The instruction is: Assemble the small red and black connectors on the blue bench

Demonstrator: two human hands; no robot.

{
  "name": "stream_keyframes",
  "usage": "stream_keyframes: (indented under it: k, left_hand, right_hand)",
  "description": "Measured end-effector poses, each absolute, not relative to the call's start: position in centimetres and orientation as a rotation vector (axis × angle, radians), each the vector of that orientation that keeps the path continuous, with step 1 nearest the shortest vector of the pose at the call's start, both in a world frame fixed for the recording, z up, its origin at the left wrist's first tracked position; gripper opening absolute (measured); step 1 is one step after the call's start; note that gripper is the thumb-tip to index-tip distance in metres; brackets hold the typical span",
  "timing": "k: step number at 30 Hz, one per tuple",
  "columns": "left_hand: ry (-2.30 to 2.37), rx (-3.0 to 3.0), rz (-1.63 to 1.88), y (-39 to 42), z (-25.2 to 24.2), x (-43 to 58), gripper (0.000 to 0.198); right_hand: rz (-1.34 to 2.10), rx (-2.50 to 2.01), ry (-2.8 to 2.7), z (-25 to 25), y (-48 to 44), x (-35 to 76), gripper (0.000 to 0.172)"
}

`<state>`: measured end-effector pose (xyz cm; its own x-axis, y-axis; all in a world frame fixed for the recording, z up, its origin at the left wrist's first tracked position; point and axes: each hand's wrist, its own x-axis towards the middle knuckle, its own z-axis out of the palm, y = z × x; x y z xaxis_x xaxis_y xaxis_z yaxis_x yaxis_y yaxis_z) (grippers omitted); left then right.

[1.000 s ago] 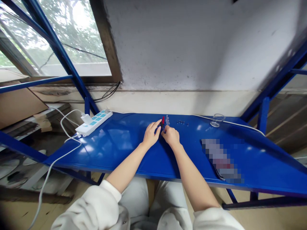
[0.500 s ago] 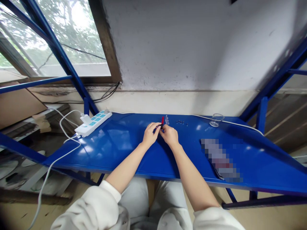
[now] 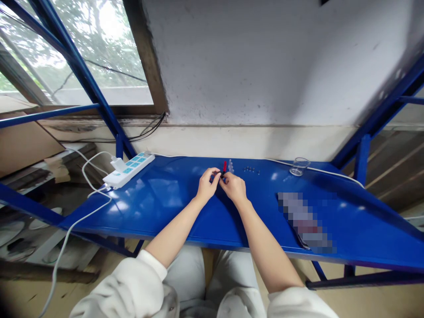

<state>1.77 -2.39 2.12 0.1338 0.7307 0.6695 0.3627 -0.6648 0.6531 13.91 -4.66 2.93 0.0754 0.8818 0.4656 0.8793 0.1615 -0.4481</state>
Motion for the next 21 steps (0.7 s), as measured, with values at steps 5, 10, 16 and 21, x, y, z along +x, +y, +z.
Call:
stream_keyframes:
  k: [5, 10, 16, 21]
  left_hand:
    - [1.078, 2.06, 1.551, -2.2, 1.9, 1.6, 0.022]
    - [1.051, 2.071, 1.481, -1.8, 1.9, 1.3, 0.021]
    - [1.14, 2.112, 1.371, -1.5, 2.4, 1.2, 0.011]
    - [1.307, 2.238, 1.212, -0.9, 4.2, -0.3, 0.011]
  right_hand:
    - [0.022, -1.569, -1.743, 3.3, -4.9, 13.7, 0.027]
    - [0.037, -1.567, -1.785, 3.2, -4.9, 13.8, 0.027]
    - [-0.04, -1.606, -1.866, 2.8, -4.6, 14.0, 0.022]
    - [-0.054, -1.536, -1.87, 2.8, -4.7, 13.8, 0.024]
